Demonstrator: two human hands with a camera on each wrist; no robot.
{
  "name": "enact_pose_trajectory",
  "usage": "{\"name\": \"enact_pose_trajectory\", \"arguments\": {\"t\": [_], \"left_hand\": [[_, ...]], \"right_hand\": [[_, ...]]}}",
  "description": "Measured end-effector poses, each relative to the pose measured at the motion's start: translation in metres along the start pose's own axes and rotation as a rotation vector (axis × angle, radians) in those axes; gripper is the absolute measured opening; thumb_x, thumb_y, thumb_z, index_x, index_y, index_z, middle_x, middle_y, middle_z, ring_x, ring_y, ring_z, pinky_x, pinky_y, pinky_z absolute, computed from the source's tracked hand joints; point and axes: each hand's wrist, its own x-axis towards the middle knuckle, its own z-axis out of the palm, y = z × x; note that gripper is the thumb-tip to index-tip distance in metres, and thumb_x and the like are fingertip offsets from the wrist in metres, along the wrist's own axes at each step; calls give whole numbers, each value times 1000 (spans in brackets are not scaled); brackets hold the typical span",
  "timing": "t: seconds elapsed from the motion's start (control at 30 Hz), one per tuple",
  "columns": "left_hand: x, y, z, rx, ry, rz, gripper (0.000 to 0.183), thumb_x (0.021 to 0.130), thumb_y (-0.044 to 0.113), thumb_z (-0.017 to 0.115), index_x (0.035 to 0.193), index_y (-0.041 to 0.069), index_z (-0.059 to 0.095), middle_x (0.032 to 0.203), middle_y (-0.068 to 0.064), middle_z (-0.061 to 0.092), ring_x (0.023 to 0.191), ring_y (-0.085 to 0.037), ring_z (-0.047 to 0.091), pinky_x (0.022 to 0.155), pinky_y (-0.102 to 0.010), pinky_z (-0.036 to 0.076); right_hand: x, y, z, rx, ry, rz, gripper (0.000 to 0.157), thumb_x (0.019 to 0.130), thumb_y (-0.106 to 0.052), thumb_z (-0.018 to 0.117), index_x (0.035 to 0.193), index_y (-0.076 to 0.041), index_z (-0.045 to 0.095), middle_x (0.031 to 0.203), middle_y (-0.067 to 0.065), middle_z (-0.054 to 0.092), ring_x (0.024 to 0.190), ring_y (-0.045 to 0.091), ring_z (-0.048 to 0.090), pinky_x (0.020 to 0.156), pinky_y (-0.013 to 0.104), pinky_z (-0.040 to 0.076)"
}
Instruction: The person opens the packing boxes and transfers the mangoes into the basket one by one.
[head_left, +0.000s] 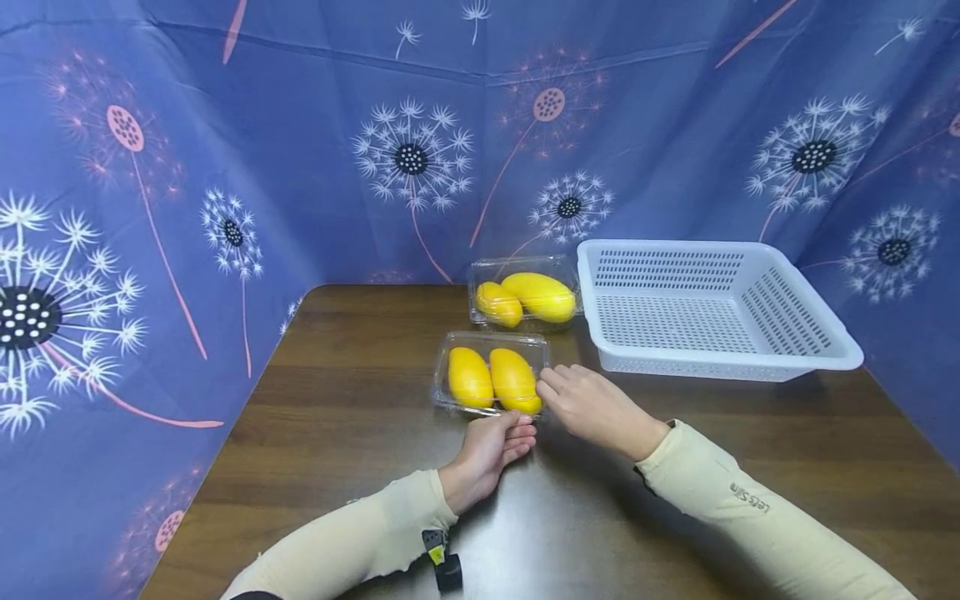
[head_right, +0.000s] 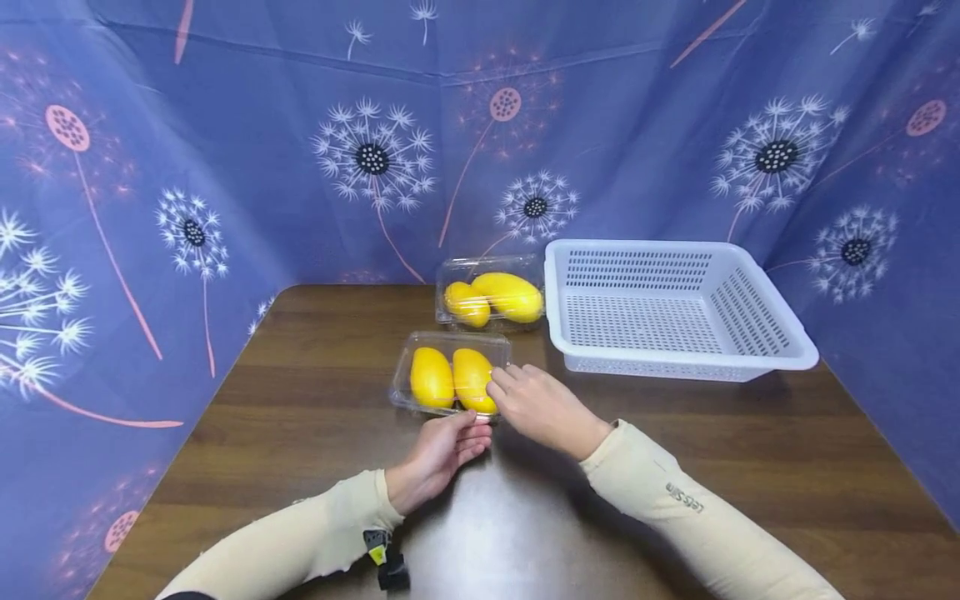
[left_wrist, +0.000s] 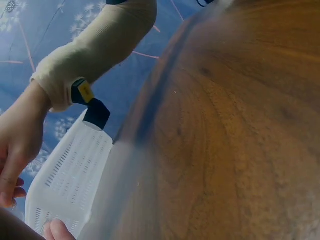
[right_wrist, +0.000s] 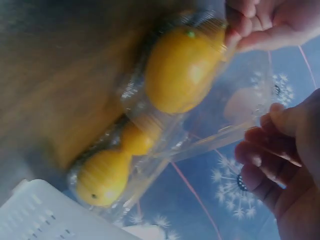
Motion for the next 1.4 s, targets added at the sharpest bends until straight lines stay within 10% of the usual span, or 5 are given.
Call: {"name": "enact_pose_trajectory", "arguments": {"t": [0.17,1.0,1.13,1.23,1.4], "left_hand": [[1,-2,-3,-39,-26,-1,34,98,14,49,118,-12,60,82,-1,70,73,-9,66,73,-21,57],[4,-3,-10,-96,-62,-30,36,99,16,51,120,-11,59,93,-7,72,75,-9,67,73,-19,56],[2,-2,-14,-86,-57,-15,37,99,16,50,120,-12,59,90,-6,71,75,-9,67,73,-19,56],[-1,0,-17,-85,-56,-3,39,100,18,50,121,-13,57,86,-3,70,74,-8,66,72,-18,55],[-1,2,-21,-83,-55,6,44,101,24,50,122,-14,55,82,0,69,71,-7,64,69,-16,54]], "right_hand": [[-3,-2,3,-20,42,-23,53,101,-5,5,94,-1,57,85,8,53,72,21,47,61,28,44],[-7,-10,16,69,38,21,48,98,-8,9,99,-2,56,89,8,54,77,21,50,62,26,47],[-6,-11,12,79,9,30,16,91,-1,44,100,-2,57,89,8,55,77,21,50,63,26,48],[-6,-11,10,81,-10,37,27,76,2,65,101,-2,56,90,7,55,78,20,50,64,26,49],[-5,-10,8,85,-8,44,26,76,3,64,101,-3,56,89,7,54,76,19,49,62,26,48]]}}
